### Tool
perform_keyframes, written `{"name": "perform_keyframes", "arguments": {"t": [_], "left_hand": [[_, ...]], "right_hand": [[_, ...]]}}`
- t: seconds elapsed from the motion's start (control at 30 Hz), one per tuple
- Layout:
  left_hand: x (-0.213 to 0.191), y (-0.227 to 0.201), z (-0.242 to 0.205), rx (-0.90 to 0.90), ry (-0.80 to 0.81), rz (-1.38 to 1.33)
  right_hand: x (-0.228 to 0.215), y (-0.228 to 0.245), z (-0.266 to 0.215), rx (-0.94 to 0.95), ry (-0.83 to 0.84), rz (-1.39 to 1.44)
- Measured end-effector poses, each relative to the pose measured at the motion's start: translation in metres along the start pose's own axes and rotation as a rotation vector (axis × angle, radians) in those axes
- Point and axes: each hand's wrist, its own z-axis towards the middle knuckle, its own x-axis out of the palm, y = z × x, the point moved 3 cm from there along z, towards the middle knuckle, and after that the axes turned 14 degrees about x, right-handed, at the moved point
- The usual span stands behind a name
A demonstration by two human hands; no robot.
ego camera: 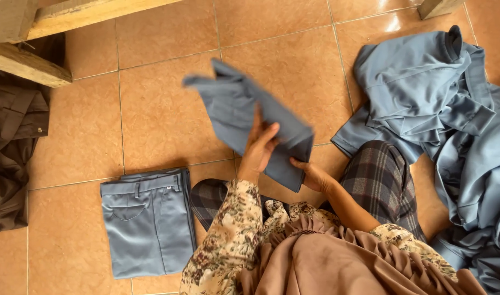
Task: Folding blue uniform trousers and stacking them neatly on the floor.
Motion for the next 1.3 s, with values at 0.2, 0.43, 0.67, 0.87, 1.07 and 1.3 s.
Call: {"name": "perform_keyframes", "arguments": {"t": [0.2, 0.43, 0.67, 0.87, 1.07, 1.3], "left_hand": [[-0.049, 0.1, -0.014, -0.451, 0.057, 0.463], [-0.149, 0.208, -0.114, -0.937, -0.091, 0.334], [-0.163, 0.241, -0.098, -0.399, -0.693, -0.066], [-0.107, 0.15, -0.111, -0.274, -0.641, 0.059], [-0.098, 0.101, -0.145, -0.266, -0.597, 0.1], [-0.111, 0.081, -0.141, -0.159, -0.624, -0.053]], "right_hand": [[-0.058, -0.004, 0.032, 0.21, -0.062, 0.174], [-0.057, -0.01, 0.032, 0.248, -0.099, 0.221], [-0.075, -0.015, 0.051, 0.202, -0.122, 0.2], [-0.122, 0.036, 0.085, 0.054, -0.256, 0.271], [-0.155, 0.072, 0.103, -0.084, -0.396, 0.276], [-0.1, 0.104, 0.056, -0.329, -0.502, 0.03]]}}
